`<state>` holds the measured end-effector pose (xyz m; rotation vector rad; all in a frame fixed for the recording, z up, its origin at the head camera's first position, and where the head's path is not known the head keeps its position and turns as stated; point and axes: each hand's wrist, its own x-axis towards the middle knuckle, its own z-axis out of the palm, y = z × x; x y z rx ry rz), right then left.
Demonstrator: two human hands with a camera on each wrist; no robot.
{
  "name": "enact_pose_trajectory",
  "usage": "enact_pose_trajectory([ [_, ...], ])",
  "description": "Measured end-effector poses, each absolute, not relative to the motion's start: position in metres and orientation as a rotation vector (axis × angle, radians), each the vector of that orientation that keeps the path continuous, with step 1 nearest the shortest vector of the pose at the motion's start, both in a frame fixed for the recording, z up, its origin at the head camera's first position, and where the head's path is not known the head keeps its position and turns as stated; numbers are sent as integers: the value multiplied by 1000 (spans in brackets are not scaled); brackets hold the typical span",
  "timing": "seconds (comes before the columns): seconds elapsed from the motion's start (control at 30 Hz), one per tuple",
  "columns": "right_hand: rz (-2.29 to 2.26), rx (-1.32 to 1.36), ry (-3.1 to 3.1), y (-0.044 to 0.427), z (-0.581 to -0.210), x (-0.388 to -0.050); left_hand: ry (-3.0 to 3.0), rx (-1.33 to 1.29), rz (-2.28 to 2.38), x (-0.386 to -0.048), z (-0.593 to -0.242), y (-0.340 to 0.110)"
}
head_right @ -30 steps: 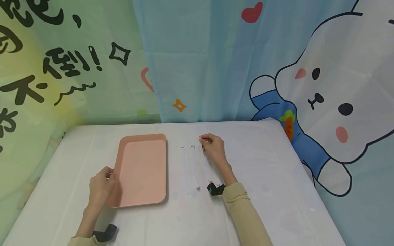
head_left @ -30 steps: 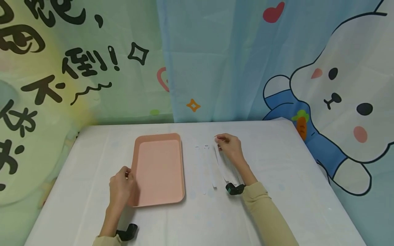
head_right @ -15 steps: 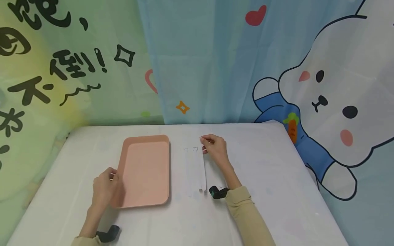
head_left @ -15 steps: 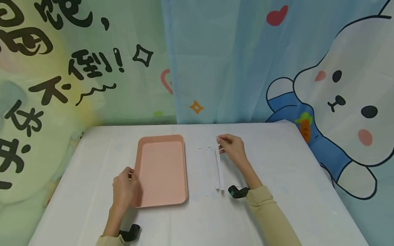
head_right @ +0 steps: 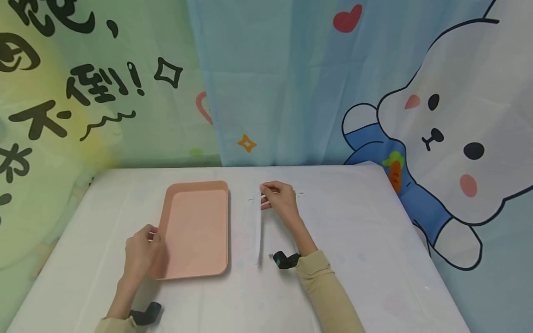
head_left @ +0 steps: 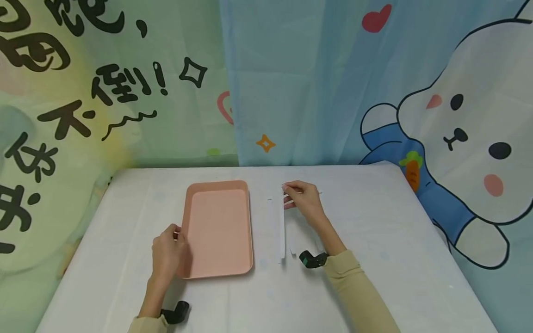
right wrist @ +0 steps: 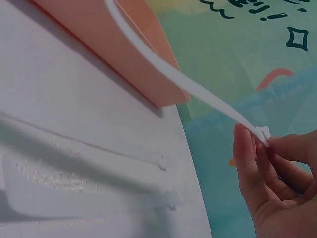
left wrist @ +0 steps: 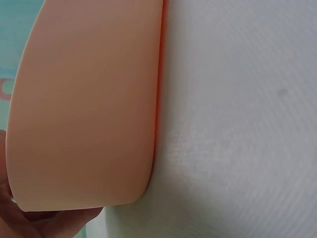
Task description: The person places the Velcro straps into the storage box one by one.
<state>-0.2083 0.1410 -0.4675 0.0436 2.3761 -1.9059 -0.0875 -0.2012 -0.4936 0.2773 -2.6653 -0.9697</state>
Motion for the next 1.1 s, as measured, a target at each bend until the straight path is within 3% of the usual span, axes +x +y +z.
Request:
enact_pose_trajectory([
  [1.1, -2051, -45, 2135, 54, -472, -206, -2654, 333, -975, -89, -495, -202],
])
